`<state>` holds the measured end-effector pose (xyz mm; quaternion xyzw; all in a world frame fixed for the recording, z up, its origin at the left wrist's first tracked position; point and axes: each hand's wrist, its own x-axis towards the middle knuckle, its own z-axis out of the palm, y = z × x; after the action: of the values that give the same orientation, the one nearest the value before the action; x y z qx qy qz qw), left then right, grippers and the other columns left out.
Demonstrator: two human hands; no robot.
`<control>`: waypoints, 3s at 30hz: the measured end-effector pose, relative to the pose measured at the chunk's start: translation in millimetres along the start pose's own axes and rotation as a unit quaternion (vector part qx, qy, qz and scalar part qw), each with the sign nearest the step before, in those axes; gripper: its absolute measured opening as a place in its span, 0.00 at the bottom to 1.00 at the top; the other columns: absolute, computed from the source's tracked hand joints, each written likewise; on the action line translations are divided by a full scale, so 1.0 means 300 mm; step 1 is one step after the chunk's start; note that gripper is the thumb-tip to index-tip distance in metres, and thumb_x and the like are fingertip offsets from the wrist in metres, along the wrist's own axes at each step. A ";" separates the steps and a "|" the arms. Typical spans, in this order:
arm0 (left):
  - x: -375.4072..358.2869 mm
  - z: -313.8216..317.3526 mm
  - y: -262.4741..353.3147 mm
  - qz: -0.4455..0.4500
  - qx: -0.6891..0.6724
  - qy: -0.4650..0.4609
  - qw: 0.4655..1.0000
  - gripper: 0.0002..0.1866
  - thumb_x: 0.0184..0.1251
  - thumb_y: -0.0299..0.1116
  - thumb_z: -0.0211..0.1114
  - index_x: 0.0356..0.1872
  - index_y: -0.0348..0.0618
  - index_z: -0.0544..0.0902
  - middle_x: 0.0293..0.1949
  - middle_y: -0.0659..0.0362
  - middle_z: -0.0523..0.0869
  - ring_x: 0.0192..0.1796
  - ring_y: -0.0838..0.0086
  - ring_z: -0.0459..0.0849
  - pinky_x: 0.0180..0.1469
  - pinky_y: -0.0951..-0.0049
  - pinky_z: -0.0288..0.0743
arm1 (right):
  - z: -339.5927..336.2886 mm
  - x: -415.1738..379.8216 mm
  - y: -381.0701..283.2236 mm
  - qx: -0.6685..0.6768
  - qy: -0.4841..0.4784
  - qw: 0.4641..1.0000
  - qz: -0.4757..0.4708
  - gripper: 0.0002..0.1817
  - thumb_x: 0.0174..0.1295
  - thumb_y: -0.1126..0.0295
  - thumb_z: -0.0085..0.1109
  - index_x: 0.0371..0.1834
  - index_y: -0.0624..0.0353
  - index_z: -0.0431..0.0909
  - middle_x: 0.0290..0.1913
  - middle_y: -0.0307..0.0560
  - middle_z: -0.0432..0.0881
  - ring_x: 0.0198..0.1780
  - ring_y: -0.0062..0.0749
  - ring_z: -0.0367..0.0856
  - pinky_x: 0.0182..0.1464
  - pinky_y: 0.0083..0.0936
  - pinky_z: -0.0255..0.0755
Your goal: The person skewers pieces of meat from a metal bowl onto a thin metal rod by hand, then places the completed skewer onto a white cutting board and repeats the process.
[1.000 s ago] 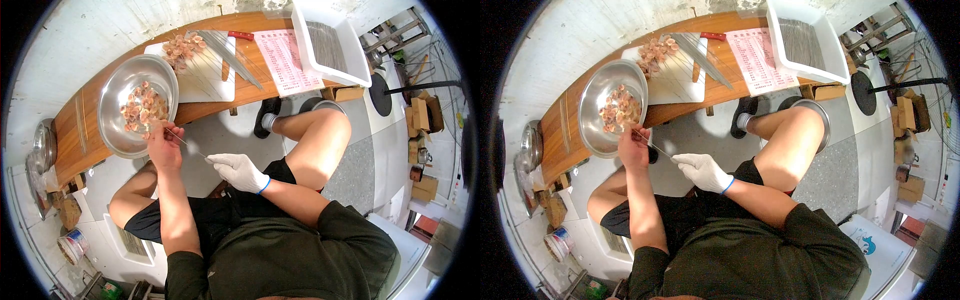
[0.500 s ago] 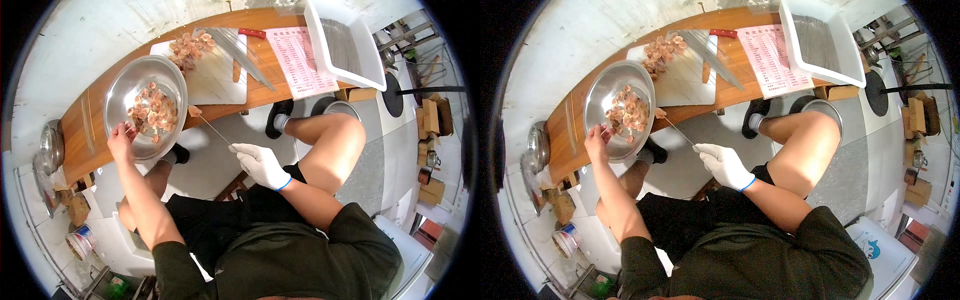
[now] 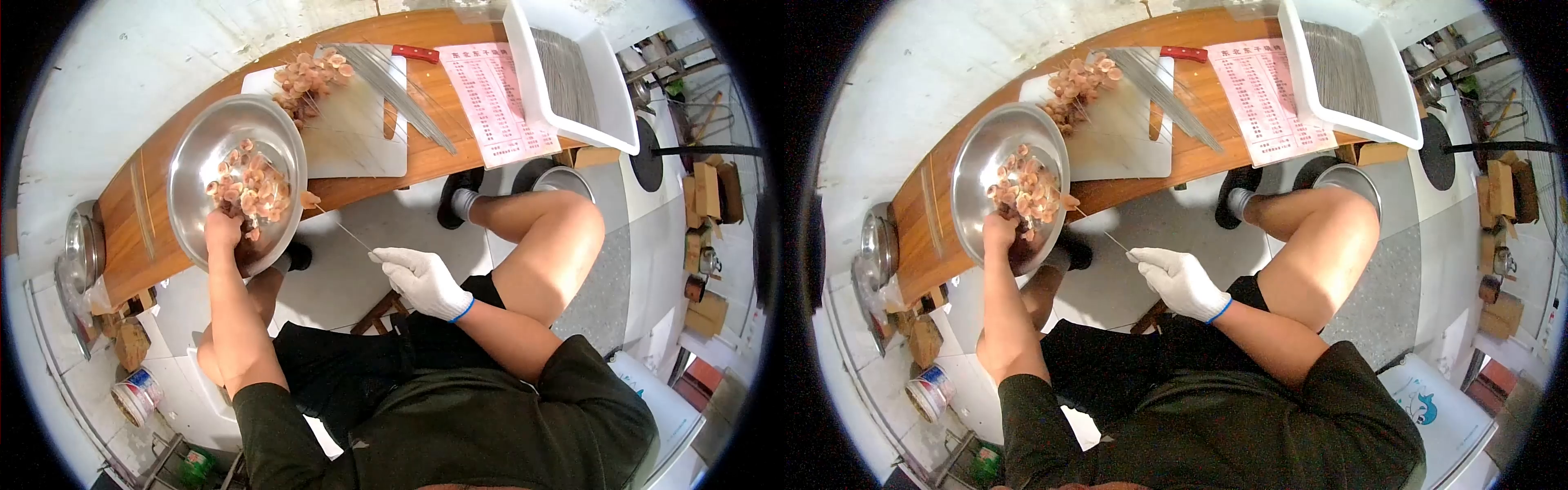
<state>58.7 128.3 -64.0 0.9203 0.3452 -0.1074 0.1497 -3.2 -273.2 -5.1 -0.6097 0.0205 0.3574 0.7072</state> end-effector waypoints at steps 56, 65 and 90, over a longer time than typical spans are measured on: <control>-0.393 -0.080 0.157 0.082 -0.780 -0.010 0.620 0.11 0.73 0.22 0.57 0.54 0.32 0.79 0.53 0.51 0.83 0.53 0.67 0.84 0.54 0.77 0.82 | 0.014 -0.093 0.012 -0.164 -0.087 0.973 -0.139 0.17 0.69 0.72 0.53 0.57 0.70 0.78 0.55 0.54 0.84 0.58 0.31 0.81 0.62 0.24 0.71; -0.374 -0.044 0.140 0.101 -0.783 0.023 0.614 0.08 0.73 0.23 0.58 0.50 0.36 0.80 0.51 0.53 0.84 0.51 0.67 0.85 0.52 0.73 0.83 | 0.009 -0.094 0.012 -0.192 -0.077 0.967 -0.151 0.17 0.69 0.71 0.54 0.57 0.69 0.78 0.54 0.55 0.84 0.57 0.32 0.82 0.61 0.25 0.73; -0.400 -0.062 0.117 0.059 -0.820 0.006 0.569 0.15 0.77 0.30 0.53 0.58 0.33 0.75 0.56 0.46 0.82 0.56 0.63 0.84 0.59 0.65 0.79 | 0.007 -0.095 0.014 -0.207 -0.075 0.961 -0.165 0.17 0.68 0.72 0.54 0.56 0.69 0.78 0.53 0.56 0.85 0.56 0.33 0.83 0.59 0.25 0.74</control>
<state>-4.7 37.2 -3.5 0.4221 0.2307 0.2365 0.8442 -27.3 -285.2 5.1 -0.7093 -0.2079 0.2768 0.6140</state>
